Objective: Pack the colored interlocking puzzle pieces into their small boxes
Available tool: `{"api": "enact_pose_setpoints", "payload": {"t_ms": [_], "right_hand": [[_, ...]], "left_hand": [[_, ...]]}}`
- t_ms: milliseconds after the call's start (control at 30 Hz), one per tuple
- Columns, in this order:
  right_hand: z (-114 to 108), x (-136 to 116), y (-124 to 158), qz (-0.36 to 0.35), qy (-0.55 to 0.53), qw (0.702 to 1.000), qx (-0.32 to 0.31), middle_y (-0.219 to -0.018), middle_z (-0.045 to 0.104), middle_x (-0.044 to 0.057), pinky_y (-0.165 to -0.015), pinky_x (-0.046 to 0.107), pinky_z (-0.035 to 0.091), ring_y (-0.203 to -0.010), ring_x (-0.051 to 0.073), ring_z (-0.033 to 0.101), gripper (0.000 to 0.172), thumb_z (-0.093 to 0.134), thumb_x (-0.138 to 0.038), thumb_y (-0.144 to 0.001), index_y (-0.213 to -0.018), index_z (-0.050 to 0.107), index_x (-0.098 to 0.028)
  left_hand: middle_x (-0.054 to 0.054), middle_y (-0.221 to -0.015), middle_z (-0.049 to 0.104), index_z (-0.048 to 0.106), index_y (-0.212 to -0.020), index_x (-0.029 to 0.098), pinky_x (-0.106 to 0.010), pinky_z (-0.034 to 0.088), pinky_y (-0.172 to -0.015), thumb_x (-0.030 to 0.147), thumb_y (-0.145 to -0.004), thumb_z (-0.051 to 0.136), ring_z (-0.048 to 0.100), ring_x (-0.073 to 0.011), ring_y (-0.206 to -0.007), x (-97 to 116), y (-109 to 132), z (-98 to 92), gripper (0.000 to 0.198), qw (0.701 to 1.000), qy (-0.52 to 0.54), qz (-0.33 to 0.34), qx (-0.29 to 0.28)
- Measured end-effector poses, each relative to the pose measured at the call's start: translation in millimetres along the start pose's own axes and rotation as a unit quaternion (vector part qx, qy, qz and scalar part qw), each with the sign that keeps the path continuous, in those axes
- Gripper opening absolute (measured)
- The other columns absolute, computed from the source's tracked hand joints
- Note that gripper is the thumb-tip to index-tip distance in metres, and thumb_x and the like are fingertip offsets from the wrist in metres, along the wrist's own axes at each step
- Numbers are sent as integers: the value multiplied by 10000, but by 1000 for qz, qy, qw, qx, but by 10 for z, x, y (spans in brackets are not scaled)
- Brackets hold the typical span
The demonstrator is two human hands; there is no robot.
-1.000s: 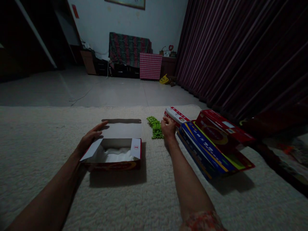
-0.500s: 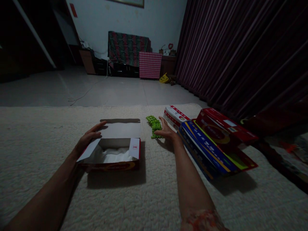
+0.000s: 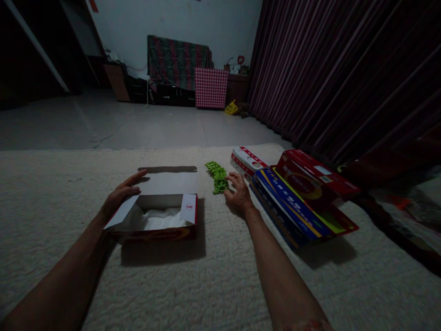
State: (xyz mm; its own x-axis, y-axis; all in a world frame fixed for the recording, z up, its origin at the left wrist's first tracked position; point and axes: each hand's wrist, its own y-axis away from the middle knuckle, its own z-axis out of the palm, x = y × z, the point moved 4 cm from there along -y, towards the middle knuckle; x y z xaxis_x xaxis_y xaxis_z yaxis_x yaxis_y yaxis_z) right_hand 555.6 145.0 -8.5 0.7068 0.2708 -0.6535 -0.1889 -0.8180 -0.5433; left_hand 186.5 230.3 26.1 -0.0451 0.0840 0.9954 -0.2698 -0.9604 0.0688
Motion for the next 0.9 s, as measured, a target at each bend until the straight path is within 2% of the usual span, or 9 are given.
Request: {"api": "enact_pose_setpoints", "payload": {"t_ms": [133,300,533,667,767,833,900], "right_hand": [[-3,-121,89,-41,65,997,17,-1189,537,123,-866,426,566,-1140,270,557,375,616,-203,-732,-1105,656,-201],[40,-193,73,-99,152,983,5,-1153,554,118,-999,481,484,-1109,276,551,342,633,-199,-750,-1091,655,-193],[20,-221,108,-114,142,983,15,-1133,569,124,-980,463,478,-1119,275,550,273,629,-168,-740,-1007,592,-203],[10,-224,107,-66,116,991,8,-893,624,65,-834,389,521,-880,224,613,93,585,-197,-780,-871,577,-210],[-20,-193,81,21,29,999,1,-799,637,27,-747,352,521,-736,184,610,120,611,-290,-772,-853,589,-205],[-16,-169,76,89,-45,994,-52,-790,654,21,-716,347,519,-720,181,619,205,646,-353,-738,-869,604,-201],[-1,-173,92,136,-83,977,-139,-782,664,20,-684,337,511,-711,181,623,232,663,-368,-716,-871,616,-202]], "left_hand": [[-53,-1276,615,639,-1295,225,-249,464,-649,282,-591,694,589,-206,-895,-7,-25,-14,708,1000,-10,14,2],[-41,-1284,619,652,-1281,234,-252,476,-692,263,-588,695,595,-220,-963,-17,-41,-20,695,1000,-2,20,0],[-43,-1259,627,639,-1297,225,-244,468,-644,255,-588,683,593,-188,-864,-4,-17,-9,711,1000,1,19,-4],[-51,-1235,631,653,-1271,229,-262,470,-651,253,-570,677,591,-205,-874,23,-11,9,701,1000,1,19,0],[-64,-1220,635,658,-1254,222,-283,479,-696,244,-573,667,586,-234,-940,28,-24,21,681,999,-1,34,-5],[-68,-1203,638,662,-1242,217,-291,478,-709,239,-579,660,580,-243,-959,26,-32,26,663,999,-5,46,-9],[-68,-1192,638,662,-1237,218,-290,472,-686,244,-582,659,579,-242,-939,21,-32,28,656,999,-4,48,-9]]}}
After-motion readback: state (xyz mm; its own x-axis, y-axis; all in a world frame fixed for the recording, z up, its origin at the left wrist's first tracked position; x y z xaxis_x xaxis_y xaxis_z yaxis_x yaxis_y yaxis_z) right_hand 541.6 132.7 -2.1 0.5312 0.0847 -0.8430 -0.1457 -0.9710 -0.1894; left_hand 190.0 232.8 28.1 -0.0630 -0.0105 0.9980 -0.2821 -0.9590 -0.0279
